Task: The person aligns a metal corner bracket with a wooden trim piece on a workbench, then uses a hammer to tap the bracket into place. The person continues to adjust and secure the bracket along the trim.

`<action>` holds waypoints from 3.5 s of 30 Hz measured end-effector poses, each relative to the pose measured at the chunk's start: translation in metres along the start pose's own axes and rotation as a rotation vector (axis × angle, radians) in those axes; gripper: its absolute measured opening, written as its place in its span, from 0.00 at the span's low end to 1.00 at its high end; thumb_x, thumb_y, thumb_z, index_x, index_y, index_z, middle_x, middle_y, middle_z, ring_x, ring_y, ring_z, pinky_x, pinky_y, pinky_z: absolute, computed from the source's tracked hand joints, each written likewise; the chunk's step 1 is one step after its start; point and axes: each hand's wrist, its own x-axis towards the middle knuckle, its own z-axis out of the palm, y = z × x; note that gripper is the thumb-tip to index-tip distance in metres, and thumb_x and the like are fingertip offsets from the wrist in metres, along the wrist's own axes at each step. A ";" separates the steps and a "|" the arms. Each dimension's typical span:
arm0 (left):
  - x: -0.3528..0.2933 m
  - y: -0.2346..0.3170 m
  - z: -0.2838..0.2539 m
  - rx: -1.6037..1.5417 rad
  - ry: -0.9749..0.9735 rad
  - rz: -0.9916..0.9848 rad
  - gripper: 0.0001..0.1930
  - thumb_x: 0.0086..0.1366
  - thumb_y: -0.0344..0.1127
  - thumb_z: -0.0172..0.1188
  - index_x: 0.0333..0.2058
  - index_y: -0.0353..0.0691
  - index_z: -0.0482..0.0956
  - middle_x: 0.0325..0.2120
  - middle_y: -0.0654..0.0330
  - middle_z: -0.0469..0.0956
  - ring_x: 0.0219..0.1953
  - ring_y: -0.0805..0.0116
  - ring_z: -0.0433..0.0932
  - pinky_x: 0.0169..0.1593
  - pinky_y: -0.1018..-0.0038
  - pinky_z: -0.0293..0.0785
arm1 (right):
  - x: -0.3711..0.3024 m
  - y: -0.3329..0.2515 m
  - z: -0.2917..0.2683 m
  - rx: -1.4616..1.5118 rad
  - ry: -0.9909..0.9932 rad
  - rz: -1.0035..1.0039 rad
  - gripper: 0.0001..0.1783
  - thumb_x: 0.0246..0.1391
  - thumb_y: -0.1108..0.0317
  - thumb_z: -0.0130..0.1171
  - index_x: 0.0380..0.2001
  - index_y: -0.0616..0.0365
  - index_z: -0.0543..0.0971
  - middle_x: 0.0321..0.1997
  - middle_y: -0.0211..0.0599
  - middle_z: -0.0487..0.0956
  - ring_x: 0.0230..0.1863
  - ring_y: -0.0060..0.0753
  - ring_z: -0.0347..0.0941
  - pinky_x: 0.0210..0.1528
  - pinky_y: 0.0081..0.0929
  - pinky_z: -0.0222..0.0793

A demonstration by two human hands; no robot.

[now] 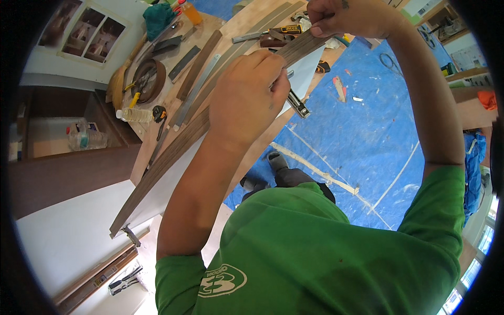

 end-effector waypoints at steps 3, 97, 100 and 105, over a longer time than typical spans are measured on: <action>0.000 0.002 -0.001 -0.025 -0.003 -0.017 0.04 0.61 0.28 0.67 0.35 0.39 0.82 0.33 0.58 0.83 0.36 0.54 0.82 0.41 0.62 0.79 | 0.009 0.028 0.016 0.224 -0.004 -0.032 0.11 0.63 0.63 0.68 0.31 0.60 0.83 0.25 0.28 0.77 0.30 0.25 0.71 0.35 0.30 0.69; 0.009 0.011 -0.001 0.069 -0.100 -0.164 0.11 0.66 0.35 0.67 0.45 0.41 0.80 0.36 0.54 0.83 0.38 0.50 0.82 0.41 0.57 0.77 | 0.040 0.034 0.208 1.566 0.797 -0.285 0.30 0.68 0.47 0.62 0.61 0.60 0.77 0.56 0.34 0.82 0.58 0.27 0.74 0.64 0.31 0.66; 0.007 0.010 -0.002 0.076 -0.123 -0.175 0.11 0.67 0.37 0.67 0.46 0.40 0.81 0.39 0.53 0.84 0.40 0.49 0.83 0.44 0.58 0.79 | 0.038 0.035 0.212 1.461 0.839 -0.179 0.32 0.65 0.46 0.65 0.61 0.59 0.77 0.56 0.37 0.82 0.57 0.29 0.75 0.62 0.29 0.67; -0.002 0.014 -0.009 0.223 -0.241 -0.144 0.16 0.68 0.40 0.63 0.50 0.37 0.81 0.42 0.51 0.85 0.43 0.50 0.84 0.49 0.58 0.79 | 0.047 0.016 0.205 1.500 0.894 0.006 0.29 0.63 0.52 0.69 0.59 0.59 0.78 0.54 0.39 0.83 0.53 0.30 0.79 0.57 0.30 0.72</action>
